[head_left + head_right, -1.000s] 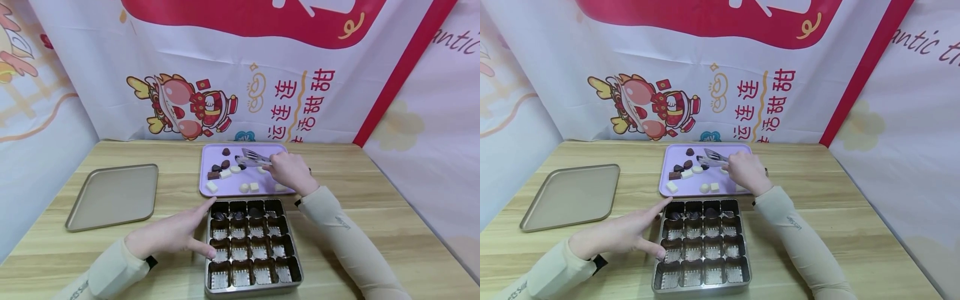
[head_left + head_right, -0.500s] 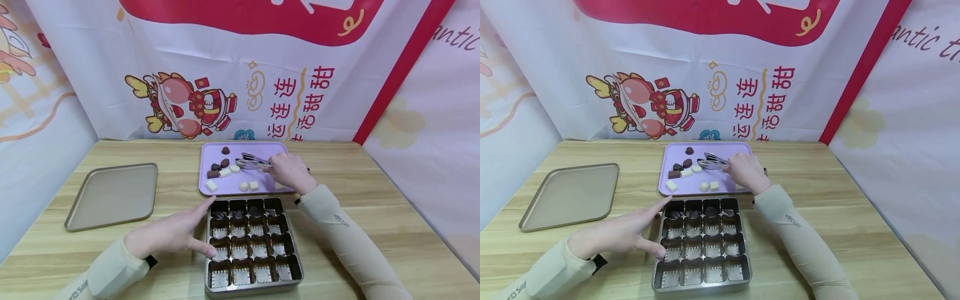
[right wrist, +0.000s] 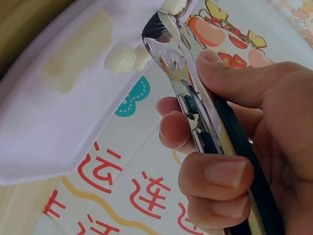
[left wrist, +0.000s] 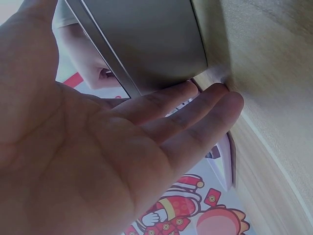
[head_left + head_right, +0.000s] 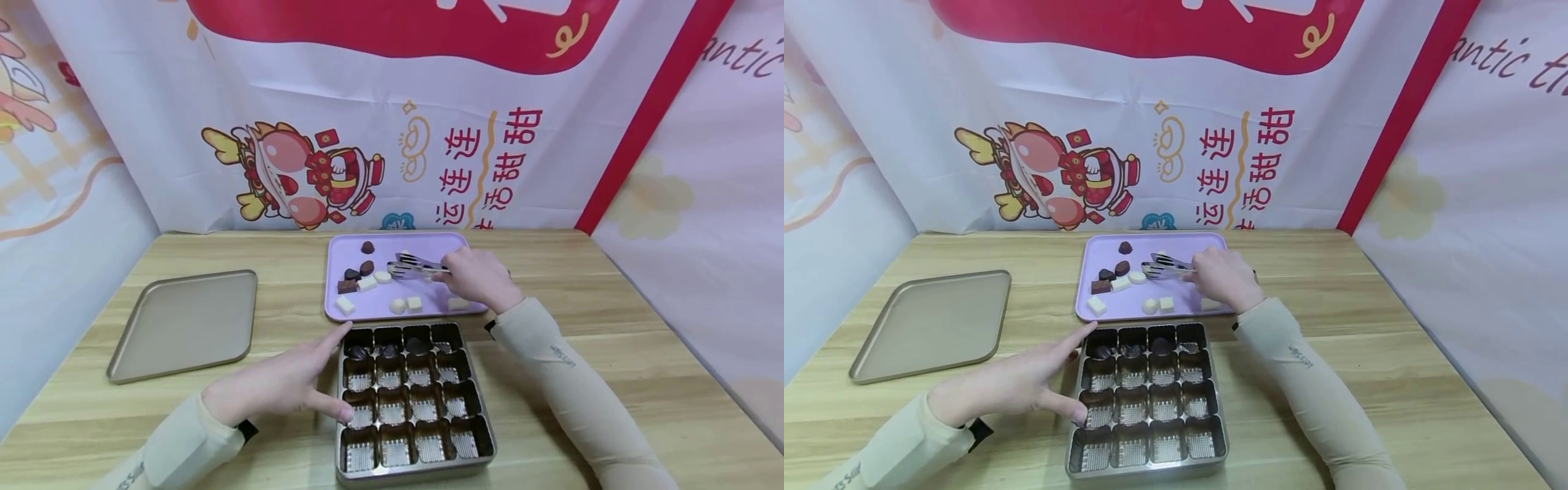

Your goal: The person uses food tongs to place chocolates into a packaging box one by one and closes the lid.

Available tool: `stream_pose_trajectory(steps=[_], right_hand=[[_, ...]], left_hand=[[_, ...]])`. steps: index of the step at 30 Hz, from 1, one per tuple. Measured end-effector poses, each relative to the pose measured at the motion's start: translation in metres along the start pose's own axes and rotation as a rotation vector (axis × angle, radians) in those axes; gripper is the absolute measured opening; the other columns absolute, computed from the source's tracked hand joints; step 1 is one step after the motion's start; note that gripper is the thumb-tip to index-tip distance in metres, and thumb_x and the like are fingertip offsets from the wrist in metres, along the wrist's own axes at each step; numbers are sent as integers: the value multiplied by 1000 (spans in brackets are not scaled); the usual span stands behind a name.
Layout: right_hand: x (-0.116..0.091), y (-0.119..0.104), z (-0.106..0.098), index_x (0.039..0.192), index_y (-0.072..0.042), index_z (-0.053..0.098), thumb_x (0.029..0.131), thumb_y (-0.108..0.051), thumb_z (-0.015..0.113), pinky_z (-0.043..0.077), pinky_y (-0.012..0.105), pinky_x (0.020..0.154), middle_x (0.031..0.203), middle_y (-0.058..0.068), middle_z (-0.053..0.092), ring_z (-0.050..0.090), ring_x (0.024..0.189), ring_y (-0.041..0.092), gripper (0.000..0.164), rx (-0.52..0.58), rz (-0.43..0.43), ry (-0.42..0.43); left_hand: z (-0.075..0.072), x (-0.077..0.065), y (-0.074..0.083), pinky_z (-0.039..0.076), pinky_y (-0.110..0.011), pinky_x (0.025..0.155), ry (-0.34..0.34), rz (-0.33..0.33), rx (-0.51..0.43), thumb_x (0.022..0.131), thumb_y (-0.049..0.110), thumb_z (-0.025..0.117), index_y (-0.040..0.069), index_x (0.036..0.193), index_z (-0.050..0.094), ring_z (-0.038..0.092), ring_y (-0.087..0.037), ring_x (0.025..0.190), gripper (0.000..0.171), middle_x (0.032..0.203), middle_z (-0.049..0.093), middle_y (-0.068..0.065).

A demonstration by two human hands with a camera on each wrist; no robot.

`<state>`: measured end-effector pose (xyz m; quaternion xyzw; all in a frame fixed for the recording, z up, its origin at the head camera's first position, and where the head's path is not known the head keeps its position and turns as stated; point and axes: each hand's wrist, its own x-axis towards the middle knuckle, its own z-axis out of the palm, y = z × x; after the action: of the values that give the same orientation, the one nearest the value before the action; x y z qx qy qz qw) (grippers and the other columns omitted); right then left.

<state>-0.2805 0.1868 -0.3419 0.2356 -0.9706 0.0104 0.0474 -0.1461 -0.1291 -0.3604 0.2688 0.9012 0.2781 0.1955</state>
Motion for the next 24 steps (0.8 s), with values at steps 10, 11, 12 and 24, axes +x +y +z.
stream_pose_trajectory(steps=[10,11,12,24], right_hand=[[-4,13,-14,64,-16,52,94,-44,65,40,32,44,61,0,51,48,52,15,44,-6,13,-31],[-5,14,-15,64,-16,52,94,-44,65,40,33,44,61,0,51,48,53,15,44,-1,9,-31],[-5,14,-16,64,-16,52,94,-44,65,40,33,44,61,0,50,47,52,15,44,3,5,-32],[-9,15,-22,64,-19,56,93,-41,68,39,33,43,59,-3,50,46,51,13,39,-4,-40,-40]], left_hand=[[1,-1,-1,24,-53,114,-2,-3,-9,67,63,78,17,159,0,33,-38,138,129,153,29,-25],[1,-1,-1,24,-53,114,-3,-4,-11,67,63,78,17,159,0,34,-38,138,129,153,28,-25],[0,-1,-1,24,-53,114,-3,-3,-12,67,63,78,17,159,0,34,-38,137,129,153,28,-25],[0,-1,-1,24,-53,114,-2,1,-11,68,62,78,15,159,0,33,-39,138,128,152,30,-26]])
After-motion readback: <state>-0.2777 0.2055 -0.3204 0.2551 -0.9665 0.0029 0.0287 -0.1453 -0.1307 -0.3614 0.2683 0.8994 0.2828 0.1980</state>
